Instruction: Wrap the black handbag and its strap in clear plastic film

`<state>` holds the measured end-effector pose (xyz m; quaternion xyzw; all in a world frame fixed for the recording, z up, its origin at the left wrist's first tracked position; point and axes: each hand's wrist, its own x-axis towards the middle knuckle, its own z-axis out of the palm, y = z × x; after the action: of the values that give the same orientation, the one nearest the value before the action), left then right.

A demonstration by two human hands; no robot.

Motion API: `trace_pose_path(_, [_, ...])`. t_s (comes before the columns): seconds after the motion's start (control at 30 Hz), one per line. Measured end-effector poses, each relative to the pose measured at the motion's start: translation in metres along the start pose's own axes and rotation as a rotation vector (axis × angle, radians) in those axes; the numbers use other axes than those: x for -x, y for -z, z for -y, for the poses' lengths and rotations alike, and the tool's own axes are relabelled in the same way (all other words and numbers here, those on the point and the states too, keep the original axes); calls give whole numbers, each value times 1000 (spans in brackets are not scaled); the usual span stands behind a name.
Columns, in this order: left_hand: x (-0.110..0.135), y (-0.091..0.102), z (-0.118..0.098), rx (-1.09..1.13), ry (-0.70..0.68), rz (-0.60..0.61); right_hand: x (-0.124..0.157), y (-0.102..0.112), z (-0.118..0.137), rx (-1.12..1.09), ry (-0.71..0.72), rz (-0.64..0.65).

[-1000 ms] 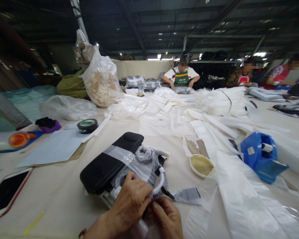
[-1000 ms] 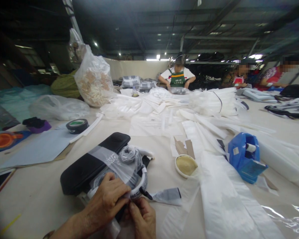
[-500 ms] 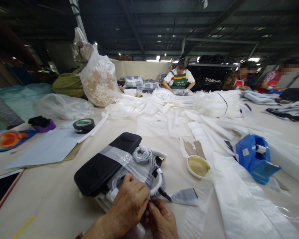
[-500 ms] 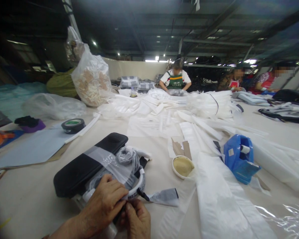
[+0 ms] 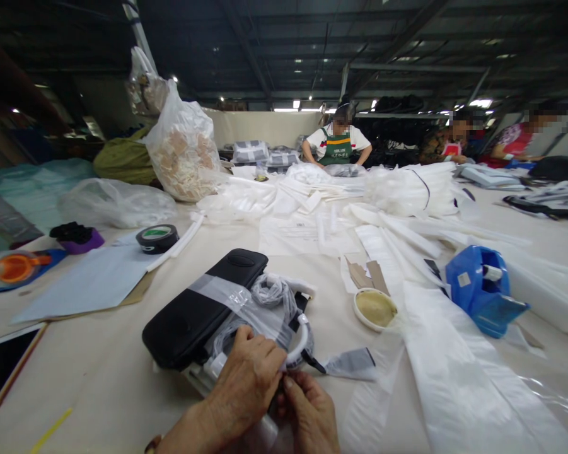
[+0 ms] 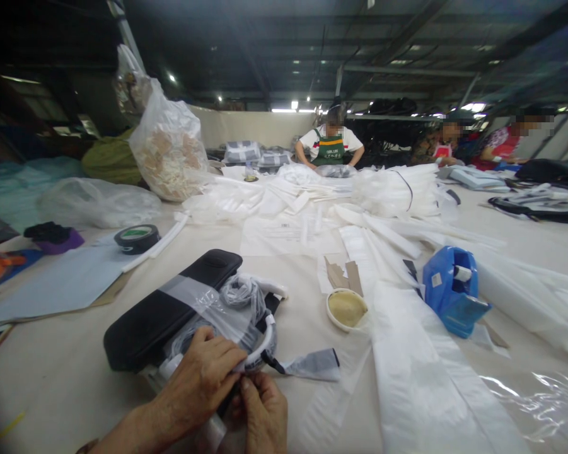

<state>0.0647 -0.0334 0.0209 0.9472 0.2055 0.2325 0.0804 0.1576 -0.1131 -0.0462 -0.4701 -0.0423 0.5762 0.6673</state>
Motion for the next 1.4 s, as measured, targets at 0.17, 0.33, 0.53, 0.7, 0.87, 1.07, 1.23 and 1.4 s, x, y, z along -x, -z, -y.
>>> trace_pose_path(0.17, [0, 2, 1, 37, 40, 39, -8, 13, -8, 88, 53, 80])
trace_pose_path(0.33, [0, 1, 2, 25, 45, 53, -8, 16, -10, 170, 149, 86])
trace_pose_path(0.53, [0, -1, -1, -59, -26, -3, -8, 19, -11, 251, 149, 140])
trace_pose_path(0.7, [-1, 3, 0, -42, 19, 59, -5, 16, -6, 279, 158, 141])
trace_pose_path(0.87, [-9, 11, 2, -29, 102, 269, 1, 9, 0, 308, 189, 111])
trace_pose_path(1.07, [-10, 10, -1, -105, 70, 274, 9, -4, 10, 347, 159, 16])
trace_pose_path(1.23, [-7, 5, -6, -174, -41, 166, 10, -9, 10, 266, 92, 4])
trace_pose_path(1.4, [-4, 1, -9, -223, -123, 55, 11, -13, 11, 198, 49, 26])
